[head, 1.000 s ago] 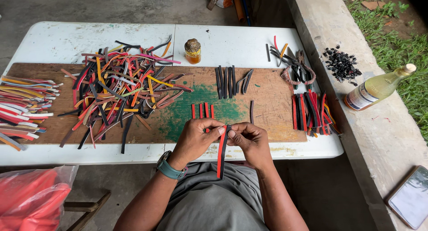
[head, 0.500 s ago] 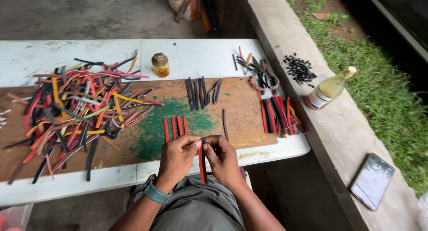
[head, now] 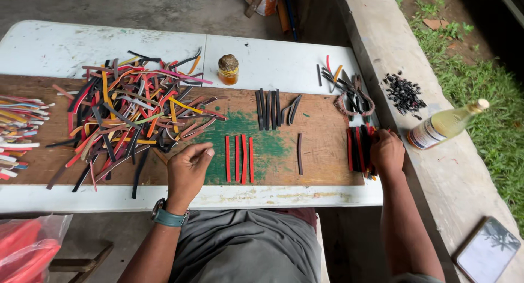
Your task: The person repeatedly picks up red and black rubber strips from a wooden board, aligns them side by side, and places them into a growing stack on the right. The person handles the strips by hand without using tools.
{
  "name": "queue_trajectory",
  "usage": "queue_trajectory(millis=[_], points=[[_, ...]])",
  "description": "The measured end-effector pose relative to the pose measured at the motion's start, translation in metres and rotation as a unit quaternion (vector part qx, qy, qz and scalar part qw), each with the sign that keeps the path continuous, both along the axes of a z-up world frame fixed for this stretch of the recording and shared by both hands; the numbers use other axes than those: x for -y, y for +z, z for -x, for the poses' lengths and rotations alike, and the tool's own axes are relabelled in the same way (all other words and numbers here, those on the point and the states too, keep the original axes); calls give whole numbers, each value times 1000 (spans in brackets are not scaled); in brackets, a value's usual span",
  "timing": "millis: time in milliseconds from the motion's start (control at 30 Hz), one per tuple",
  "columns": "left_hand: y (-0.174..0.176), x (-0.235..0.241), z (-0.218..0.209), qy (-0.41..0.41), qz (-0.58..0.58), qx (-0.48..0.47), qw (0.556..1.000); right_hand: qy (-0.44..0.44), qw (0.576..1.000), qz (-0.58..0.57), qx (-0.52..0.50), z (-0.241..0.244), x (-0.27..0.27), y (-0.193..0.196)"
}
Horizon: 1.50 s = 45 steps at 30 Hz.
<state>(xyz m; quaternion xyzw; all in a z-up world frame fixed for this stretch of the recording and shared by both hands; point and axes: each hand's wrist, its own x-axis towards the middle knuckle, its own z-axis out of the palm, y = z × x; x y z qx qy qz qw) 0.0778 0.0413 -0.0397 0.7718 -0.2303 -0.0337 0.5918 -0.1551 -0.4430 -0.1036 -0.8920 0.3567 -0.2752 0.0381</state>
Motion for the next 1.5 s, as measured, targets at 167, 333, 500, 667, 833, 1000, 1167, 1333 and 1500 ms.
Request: queue_trajectory(millis=[167, 333, 500, 667, 833, 1000, 1167, 1333, 1500], points=[[-21, 2, -2, -17, -45, 28, 998, 3, 993, -70, -91, 7, 2, 14], [-33, 6, -8, -32, -78, 3, 996, 56, 998, 22, 8, -6, -37, 59], [-47, 7, -11, -51, -84, -21, 995, 215, 975, -54, -25, -44, -93, 72], [-47, 8, -14, -58, -87, -7, 994, 287, 951, -81, -77, -91, -133, 71], [-44, 15, -13, -64, -108, -10, 992, 281, 952, -59, -108, -181, -147, 66], [-34, 12, -7, -60, -120, 3, 991, 228, 946, -41, -227, -275, -154, 46], [-31, 7, -8, -37, -128, 23, 991, 205, 927, -37, -312, -311, -151, 35], [-28, 24, 1, -20, -270, 76, 960, 202, 925, -22, -320, -313, -159, 42], [-36, 36, 13, -3, -249, 181, 952, 263, 951, -113, -117, -278, -174, 77]])
